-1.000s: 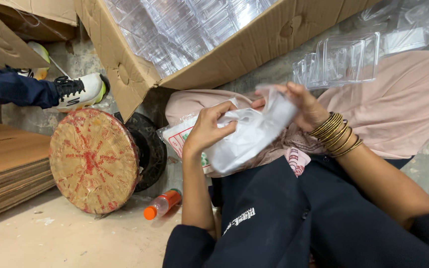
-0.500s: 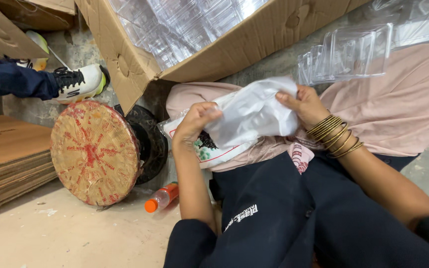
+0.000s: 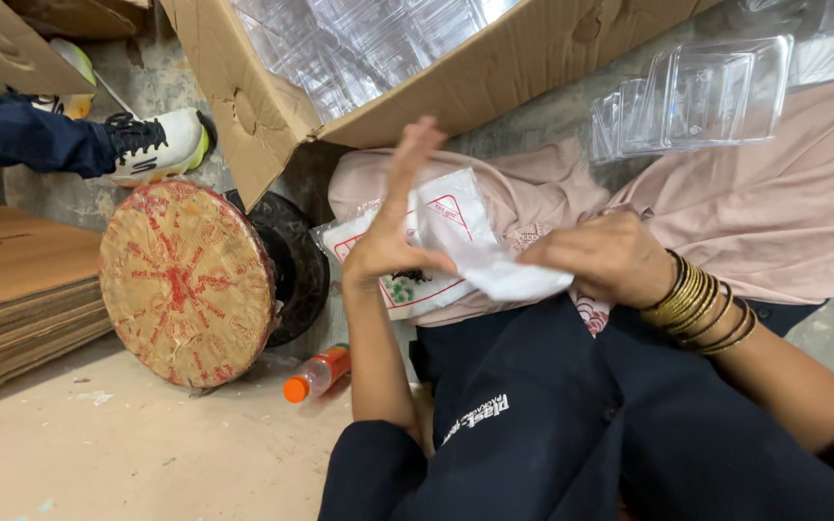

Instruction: The person sits on the floor next to a cardboard box filled with clear plastic containers. They take containers out of the box one at a time, pull a plastic bag from a pile, insert the container into the bag, and set the wrapped container aside.

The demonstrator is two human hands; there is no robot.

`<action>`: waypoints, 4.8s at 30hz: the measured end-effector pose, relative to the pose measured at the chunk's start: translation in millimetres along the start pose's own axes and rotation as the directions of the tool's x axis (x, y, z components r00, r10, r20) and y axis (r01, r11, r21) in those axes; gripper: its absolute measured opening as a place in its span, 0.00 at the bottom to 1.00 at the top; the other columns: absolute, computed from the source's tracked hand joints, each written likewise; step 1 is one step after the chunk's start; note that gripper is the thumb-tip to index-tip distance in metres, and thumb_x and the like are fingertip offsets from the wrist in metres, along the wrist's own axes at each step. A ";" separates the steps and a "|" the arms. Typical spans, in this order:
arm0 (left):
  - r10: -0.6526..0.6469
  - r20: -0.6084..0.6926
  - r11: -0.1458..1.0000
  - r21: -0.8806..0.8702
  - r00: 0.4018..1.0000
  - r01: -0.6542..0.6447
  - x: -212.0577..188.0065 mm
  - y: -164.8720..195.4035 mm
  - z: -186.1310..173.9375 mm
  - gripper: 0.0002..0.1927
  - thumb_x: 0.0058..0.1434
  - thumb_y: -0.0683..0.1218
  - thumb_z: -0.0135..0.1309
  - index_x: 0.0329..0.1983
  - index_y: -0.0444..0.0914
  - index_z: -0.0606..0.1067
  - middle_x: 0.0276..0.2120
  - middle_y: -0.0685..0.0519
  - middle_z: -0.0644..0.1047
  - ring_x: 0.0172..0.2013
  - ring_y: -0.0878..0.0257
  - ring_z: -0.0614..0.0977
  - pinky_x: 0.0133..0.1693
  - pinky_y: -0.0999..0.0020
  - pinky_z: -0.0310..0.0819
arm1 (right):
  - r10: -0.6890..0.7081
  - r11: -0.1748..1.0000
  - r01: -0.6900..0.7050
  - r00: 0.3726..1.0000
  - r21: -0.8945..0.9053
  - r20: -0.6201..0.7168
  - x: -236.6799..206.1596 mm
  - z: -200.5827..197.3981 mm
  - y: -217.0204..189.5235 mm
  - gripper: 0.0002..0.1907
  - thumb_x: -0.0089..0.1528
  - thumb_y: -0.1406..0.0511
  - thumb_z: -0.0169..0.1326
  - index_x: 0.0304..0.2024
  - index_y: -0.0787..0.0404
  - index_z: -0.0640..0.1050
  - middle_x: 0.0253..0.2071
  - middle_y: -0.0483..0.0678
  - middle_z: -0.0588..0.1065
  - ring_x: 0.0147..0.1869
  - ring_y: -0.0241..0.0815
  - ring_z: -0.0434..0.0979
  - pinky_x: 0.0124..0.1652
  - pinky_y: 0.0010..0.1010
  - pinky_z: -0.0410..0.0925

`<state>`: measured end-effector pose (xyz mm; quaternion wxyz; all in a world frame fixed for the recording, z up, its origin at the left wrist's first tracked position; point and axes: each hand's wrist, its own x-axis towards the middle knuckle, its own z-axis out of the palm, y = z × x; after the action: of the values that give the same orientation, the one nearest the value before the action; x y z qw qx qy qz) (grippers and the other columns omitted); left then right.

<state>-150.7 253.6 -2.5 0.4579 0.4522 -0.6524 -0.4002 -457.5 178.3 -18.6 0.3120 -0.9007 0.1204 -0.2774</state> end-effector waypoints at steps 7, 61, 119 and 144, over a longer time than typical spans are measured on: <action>-0.204 0.526 0.979 0.134 0.826 0.156 -10.1 -19.4 -8.7 0.39 0.43 0.59 0.74 0.56 0.37 0.76 0.52 0.47 0.81 0.57 0.59 0.79 0.67 0.59 0.63 | 0.326 0.913 -0.289 0.941 0.288 -0.090 2.1 -21.7 1.8 0.15 0.59 0.72 0.54 0.49 0.60 0.81 0.39 0.46 0.81 0.39 0.37 0.81 0.40 0.26 0.72; 0.003 -0.729 1.000 -0.007 0.685 -0.012 12.0 17.4 52.2 0.10 0.64 0.40 0.41 0.28 0.31 0.68 0.23 0.55 0.70 0.25 0.67 0.71 0.29 0.70 0.65 | 0.325 0.783 -0.432 0.898 0.447 0.297 -7.2 56.8 82.7 0.13 0.61 0.61 0.59 0.40 0.64 0.85 0.33 0.46 0.80 0.36 0.40 0.76 0.36 0.31 0.76; 0.058 -0.761 0.957 -0.141 0.646 -0.252 -1.5 -40.2 74.7 0.21 0.66 0.55 0.56 0.36 0.30 0.71 0.30 0.50 0.71 0.30 0.62 0.72 0.34 0.72 0.68 | 0.153 0.865 -0.117 0.988 0.489 -0.035 8.8 27.7 3.5 0.14 0.71 0.60 0.51 0.39 0.65 0.77 0.39 0.52 0.73 0.48 0.51 0.75 0.52 0.41 0.66; -0.194 -0.832 0.943 -0.305 0.519 -0.136 26.4 -47.7 78.3 0.12 0.62 0.37 0.37 0.37 0.29 0.74 0.32 0.53 0.75 0.32 0.66 0.74 0.37 0.70 0.74 | 0.392 0.772 -0.427 0.903 0.472 0.175 -1.5 20.0 20.0 0.13 0.69 0.63 0.50 0.44 0.67 0.78 0.41 0.50 0.76 0.45 0.46 0.77 0.46 0.34 0.69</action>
<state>-219.7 223.8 -61.3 0.7807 0.5166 -0.2584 -0.2384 -448.1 173.2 -44.8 0.5905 -0.7496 0.2273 -0.1943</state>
